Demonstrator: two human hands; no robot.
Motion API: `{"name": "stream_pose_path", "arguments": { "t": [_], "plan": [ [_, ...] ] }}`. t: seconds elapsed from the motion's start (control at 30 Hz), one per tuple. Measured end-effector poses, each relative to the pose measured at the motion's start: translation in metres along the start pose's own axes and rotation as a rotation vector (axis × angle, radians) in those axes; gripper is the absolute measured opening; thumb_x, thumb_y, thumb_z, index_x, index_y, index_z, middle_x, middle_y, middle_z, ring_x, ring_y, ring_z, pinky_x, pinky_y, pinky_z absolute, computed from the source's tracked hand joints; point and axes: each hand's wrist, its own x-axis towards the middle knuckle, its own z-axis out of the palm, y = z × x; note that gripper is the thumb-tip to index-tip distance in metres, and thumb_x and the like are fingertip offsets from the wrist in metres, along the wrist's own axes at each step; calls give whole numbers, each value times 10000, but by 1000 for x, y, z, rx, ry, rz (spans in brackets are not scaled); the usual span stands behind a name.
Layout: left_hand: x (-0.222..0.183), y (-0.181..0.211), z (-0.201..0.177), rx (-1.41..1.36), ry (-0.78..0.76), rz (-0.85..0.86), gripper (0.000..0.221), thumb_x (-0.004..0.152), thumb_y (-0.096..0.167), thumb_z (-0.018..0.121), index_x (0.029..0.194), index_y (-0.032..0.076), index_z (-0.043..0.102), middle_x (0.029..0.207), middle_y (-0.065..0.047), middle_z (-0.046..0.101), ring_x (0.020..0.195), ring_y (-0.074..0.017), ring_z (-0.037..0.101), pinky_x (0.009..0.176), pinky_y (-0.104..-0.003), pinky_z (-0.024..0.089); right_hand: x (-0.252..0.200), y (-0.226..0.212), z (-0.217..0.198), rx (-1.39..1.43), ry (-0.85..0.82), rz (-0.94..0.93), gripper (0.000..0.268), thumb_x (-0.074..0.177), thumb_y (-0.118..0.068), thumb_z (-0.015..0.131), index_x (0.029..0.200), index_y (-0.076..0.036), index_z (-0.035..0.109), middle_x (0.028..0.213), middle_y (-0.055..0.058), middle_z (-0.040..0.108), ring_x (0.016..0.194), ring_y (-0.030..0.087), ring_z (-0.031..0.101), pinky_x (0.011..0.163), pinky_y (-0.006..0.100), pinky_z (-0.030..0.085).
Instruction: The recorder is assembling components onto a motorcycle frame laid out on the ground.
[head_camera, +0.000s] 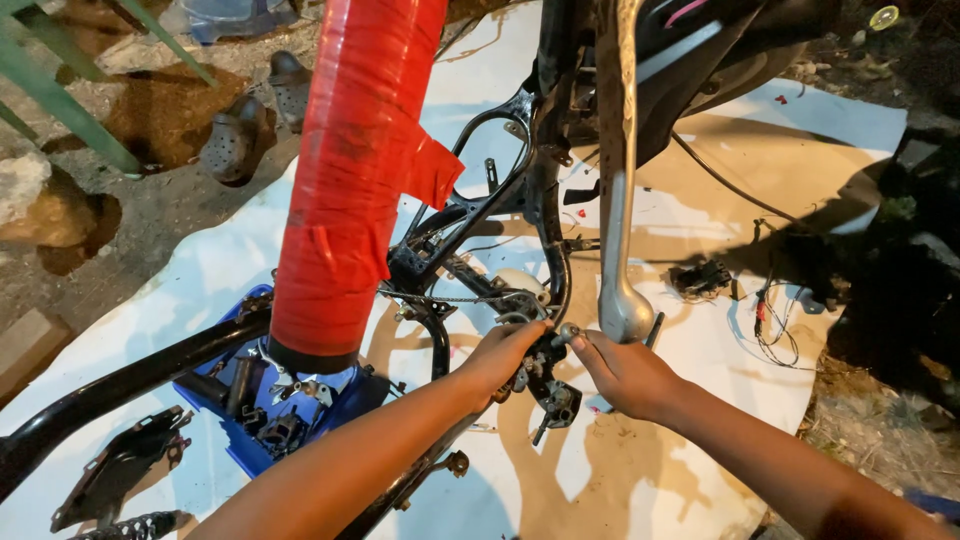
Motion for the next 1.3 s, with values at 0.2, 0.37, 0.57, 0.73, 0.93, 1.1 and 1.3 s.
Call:
{"name": "stream_pose_path", "arguments": {
  "t": [0.2,0.37,0.57,0.73,0.93,1.1,1.3],
  "plan": [
    [1,-1,-5,45,-13,-29,445,930,547,588,936,118,704,612,26,548,407,-69,398,352,-275,206,10,18,7,-42,-34,-17,548,1021,-557,267,1219,-153,578,813,174,707,814,392,731,769,484,565],
    [6,-1,-7,105,-36,-106,467,902,611,603,879,147,655,615,36,543,417,-65,405,366,-271,199,21,35,10,-56,-48,-97,580,978,-575,298,1393,-215,484,915,172,719,862,406,712,780,490,561],
    [2,3,-7,111,-96,-123,415,875,595,621,858,183,671,615,32,591,425,-71,441,377,-277,218,48,82,24,2,-10,-436,532,1017,-533,336,1331,-164,557,844,133,666,804,295,673,739,419,525],
    [1,7,-5,167,-176,-174,404,867,631,603,848,232,667,603,71,575,411,-44,367,375,-252,158,69,87,16,81,-4,-805,525,1073,-484,348,1302,-59,554,878,129,641,827,288,647,745,399,514],
    [0,2,-2,268,-244,-170,480,840,668,591,864,197,682,633,75,647,412,-51,393,376,-262,188,108,116,37,154,-2,-1341,555,1083,-466,359,1284,28,515,846,154,568,729,286,562,673,401,465],
    [3,1,-15,258,-49,-143,463,828,646,655,910,190,677,625,59,594,450,-61,455,403,-269,262,75,67,27,150,-3,-1163,479,1064,-483,375,1132,-43,552,783,134,511,673,301,526,642,418,432],
    [0,2,-31,63,127,37,466,827,577,688,874,115,728,594,12,563,439,-107,446,384,-295,262,41,-6,24,64,164,-495,512,1057,-454,340,994,-13,593,614,124,498,576,290,513,590,446,441]
  ]
}}
